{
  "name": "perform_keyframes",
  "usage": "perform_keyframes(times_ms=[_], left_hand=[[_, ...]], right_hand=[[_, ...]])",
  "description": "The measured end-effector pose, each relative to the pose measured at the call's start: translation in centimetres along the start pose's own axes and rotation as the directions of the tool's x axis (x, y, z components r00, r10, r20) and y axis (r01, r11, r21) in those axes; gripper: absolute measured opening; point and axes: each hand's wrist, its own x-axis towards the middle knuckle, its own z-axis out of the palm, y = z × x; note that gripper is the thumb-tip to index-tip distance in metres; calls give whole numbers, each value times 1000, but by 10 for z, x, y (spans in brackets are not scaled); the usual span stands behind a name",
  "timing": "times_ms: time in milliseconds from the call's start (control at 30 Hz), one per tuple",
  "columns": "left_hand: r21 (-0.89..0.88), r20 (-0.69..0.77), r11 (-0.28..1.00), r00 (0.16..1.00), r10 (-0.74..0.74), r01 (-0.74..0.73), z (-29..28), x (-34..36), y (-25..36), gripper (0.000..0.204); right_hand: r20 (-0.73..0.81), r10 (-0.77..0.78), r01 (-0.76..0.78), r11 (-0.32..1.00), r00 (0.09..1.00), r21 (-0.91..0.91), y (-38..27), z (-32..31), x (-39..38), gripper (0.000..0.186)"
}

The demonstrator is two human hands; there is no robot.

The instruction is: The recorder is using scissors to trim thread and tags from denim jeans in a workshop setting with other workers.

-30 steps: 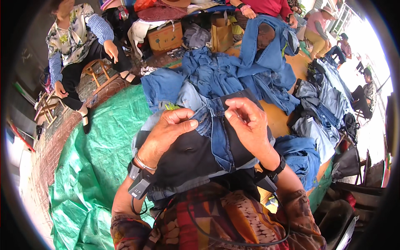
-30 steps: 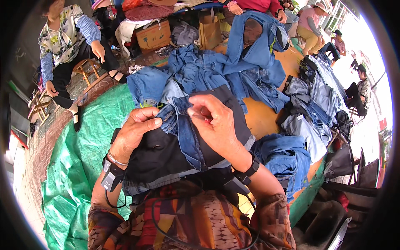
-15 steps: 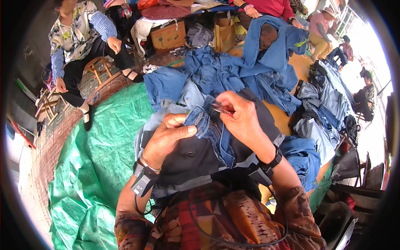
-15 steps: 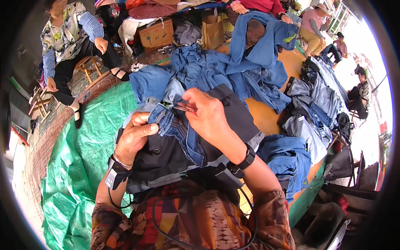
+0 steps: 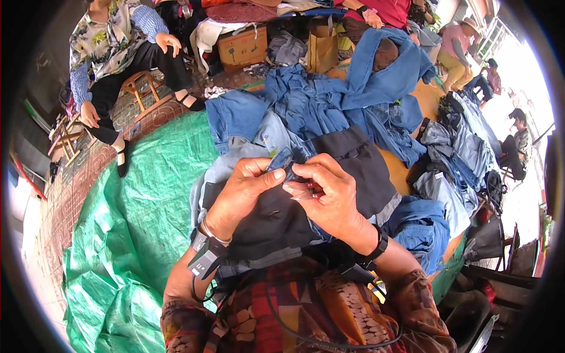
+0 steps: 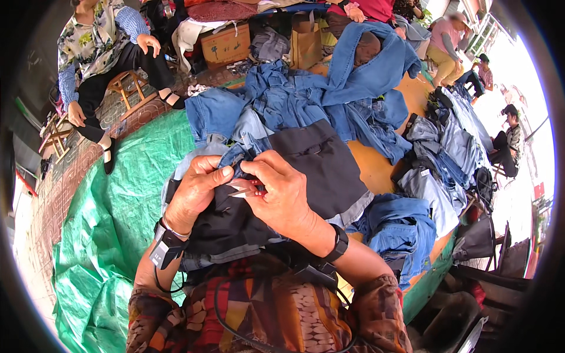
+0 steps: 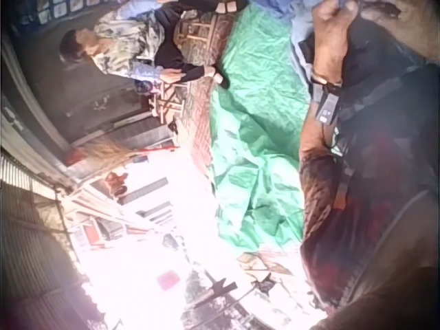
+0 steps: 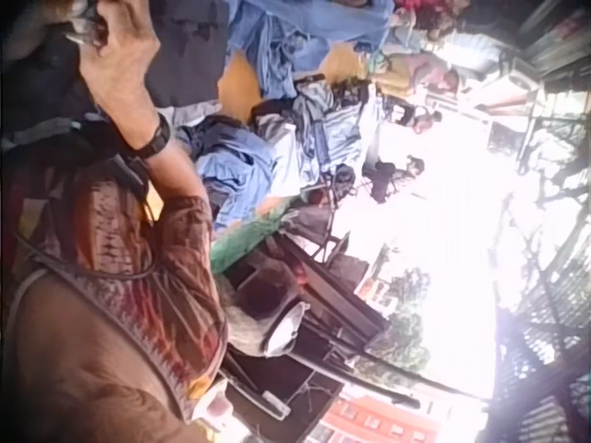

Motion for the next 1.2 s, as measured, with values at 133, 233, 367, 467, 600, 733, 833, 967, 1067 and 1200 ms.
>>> perform_keyframes(times_ms=[133, 233, 367, 467, 600, 733, 833, 967, 1067, 1200], left_hand=[[114, -4, 993, 999, 42, -41, 0, -4, -2, 16], [137, -7, 989, 999, 53, -51, 0, -5, -2, 17], [95, -29, 995, 999, 24, -22, -3, -7, 0, 16], [70, -34, 997, 999, 20, -18, -5, -9, 2, 15], [30, -56, 999, 998, -17, 18, -4, -8, 0, 14], [11, -42, 999, 998, -39, 39, -6, -8, 1, 13], [-63, -64, 998, 998, -27, 23, 1, -4, 2, 9], [-113, -6, 994, 1000, 7, -8, -3, -1, -2, 8], [-162, -18, 987, 1000, -25, 21, -2, -3, -1, 17], [-167, -7, 986, 1000, 0, -2, -5, -5, -3, 18]], right_hand=[[4, 76, -76, 995, 997, 60, -4, -2, 2, 19], [27, 54, -55, 998, 998, 38, -1, -2, 4, 13], [-24, 135, -128, 976, 991, 178, -2, -16, 6, 9], [-22, 193, -178, 939, 981, 294, -8, -50, 3, 12], [5, 236, -235, 967, 972, 94, 0, -102, -27, 17], [160, 385, -296, 866, 909, -403, 8, -148, -64, 15], [134, 584, -494, 769, 800, -406, 6, -151, -76, 26], [188, 548, -504, 831, 815, -237, -3, -137, -68, 38], [233, 465, -476, 879, 854, -12, -7, -118, -54, 38], [278, 380, -426, 895, 882, 129, -16, -88, -32, 31]])
